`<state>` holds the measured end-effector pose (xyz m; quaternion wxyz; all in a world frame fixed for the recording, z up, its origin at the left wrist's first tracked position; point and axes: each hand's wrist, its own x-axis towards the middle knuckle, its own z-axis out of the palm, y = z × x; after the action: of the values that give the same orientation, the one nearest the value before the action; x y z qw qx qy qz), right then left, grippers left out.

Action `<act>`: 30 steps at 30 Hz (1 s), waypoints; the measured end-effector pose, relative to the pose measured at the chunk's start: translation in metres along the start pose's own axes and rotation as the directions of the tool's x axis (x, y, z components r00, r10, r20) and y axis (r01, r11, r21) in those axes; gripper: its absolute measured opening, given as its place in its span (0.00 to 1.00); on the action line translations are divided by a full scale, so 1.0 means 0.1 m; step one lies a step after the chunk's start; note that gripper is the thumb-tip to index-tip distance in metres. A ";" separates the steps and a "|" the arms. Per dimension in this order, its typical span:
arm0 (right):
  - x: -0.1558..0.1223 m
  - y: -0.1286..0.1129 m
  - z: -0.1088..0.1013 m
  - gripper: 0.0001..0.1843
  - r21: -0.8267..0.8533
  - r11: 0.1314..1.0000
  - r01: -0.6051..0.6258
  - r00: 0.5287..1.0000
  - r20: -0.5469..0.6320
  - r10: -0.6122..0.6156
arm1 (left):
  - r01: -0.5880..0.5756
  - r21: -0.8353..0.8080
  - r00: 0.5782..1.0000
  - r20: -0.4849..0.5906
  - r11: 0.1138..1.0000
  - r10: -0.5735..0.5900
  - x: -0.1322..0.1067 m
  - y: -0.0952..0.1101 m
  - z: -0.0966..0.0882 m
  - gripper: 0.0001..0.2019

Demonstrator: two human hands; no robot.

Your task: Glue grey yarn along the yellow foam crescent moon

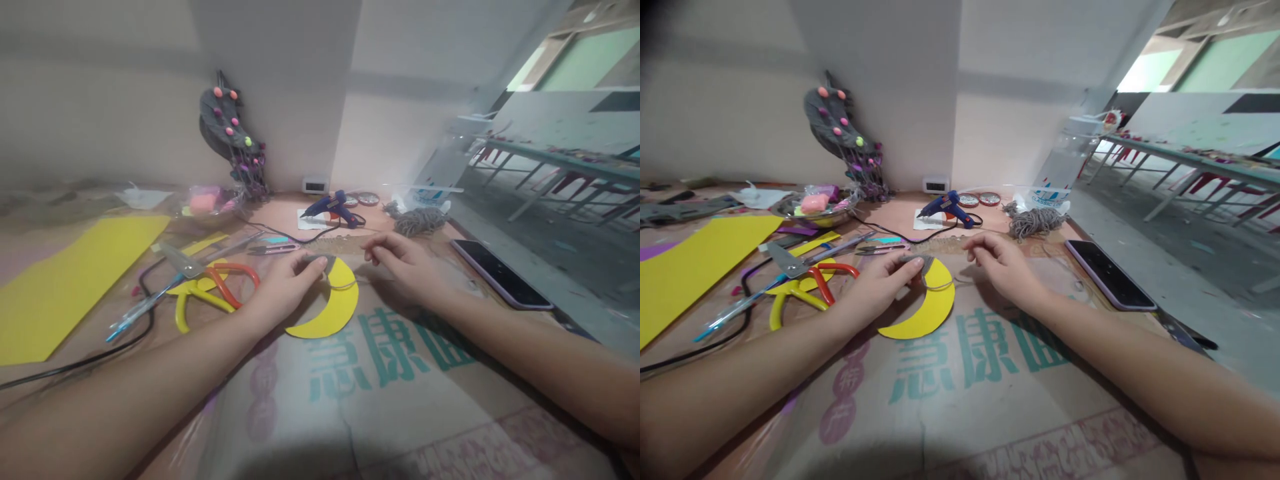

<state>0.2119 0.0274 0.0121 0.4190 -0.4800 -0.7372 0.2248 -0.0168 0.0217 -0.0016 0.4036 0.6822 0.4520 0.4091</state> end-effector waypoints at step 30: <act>-0.59 -1.24 -0.11 0.15 0.526 0.844 0.100 0.686 0.578 -0.441 | 0.018 -0.034 0.999 0.027 0.999 -0.017 0.00 -0.04 0.04 0.14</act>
<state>0.1676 -0.0803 0.0852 0.2489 -0.1339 -0.8284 0.4836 -0.0142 0.0219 -0.0072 0.4249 0.6768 0.4451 0.4042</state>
